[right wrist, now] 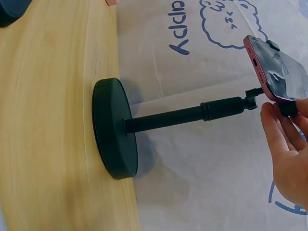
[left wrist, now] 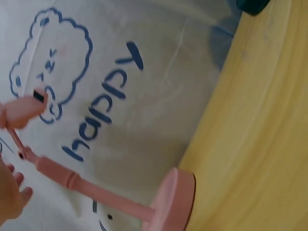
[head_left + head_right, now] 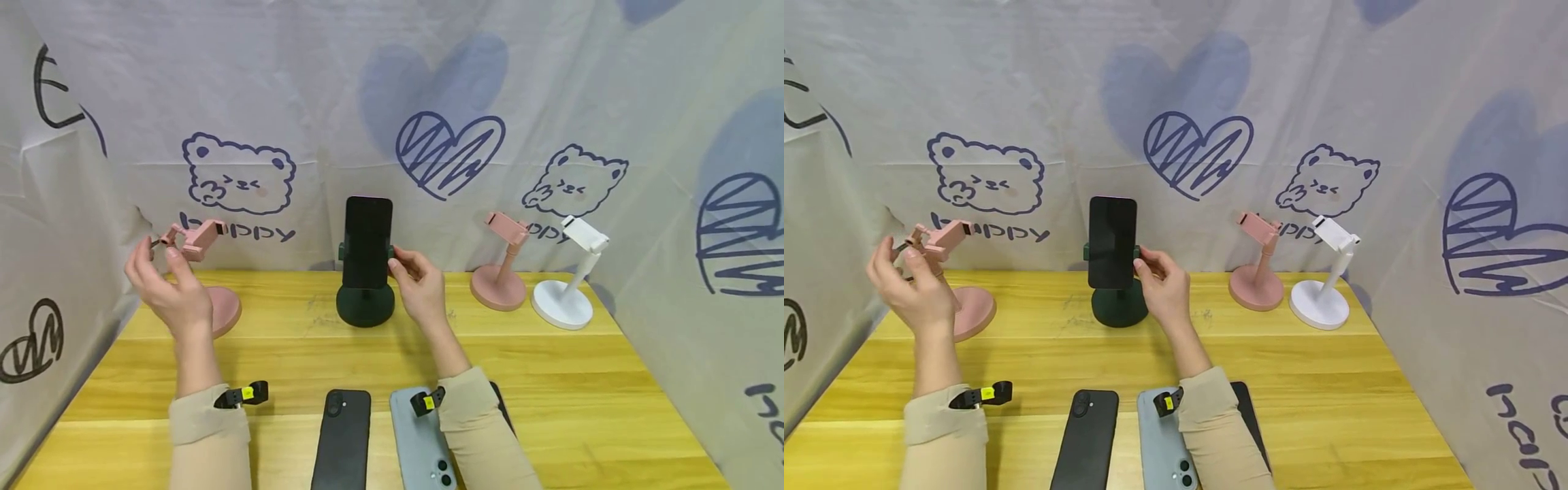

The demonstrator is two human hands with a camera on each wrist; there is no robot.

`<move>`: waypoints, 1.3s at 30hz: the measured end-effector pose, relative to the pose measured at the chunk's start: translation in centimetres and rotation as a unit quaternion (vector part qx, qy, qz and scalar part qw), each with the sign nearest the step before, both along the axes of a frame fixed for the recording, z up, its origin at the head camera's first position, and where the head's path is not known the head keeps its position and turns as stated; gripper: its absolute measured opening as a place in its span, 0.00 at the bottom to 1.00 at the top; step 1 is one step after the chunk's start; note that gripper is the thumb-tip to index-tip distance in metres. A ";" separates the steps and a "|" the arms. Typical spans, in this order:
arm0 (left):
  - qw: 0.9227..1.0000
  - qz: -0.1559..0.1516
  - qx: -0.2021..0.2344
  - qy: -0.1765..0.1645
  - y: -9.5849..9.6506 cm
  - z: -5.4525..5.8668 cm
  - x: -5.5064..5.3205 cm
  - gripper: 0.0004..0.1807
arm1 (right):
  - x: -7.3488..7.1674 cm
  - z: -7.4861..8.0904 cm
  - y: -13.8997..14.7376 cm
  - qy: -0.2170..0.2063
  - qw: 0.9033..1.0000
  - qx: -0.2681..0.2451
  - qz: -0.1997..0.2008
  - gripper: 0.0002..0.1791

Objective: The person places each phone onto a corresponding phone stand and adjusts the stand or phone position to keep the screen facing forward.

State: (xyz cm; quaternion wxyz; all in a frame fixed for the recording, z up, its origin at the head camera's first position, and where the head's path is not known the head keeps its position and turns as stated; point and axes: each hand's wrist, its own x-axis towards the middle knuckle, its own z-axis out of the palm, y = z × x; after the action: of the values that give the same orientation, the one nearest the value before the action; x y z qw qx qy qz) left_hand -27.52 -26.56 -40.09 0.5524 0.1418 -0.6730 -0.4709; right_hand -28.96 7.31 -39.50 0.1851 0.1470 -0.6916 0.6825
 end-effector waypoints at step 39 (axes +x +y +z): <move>0.977 -0.066 0.032 -0.199 -1.8 -1.9 -1.7 0.19 | 0.0 0.3 0.3 -0.024 1.000 0.011 0.012 0.15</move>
State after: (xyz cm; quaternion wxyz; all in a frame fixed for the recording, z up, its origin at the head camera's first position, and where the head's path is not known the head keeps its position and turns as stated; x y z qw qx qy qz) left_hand -29.21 -28.34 -42.03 0.3705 0.2054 -0.7616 -0.4905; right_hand -28.94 7.64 -39.24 0.1585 0.1412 -0.7017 0.6801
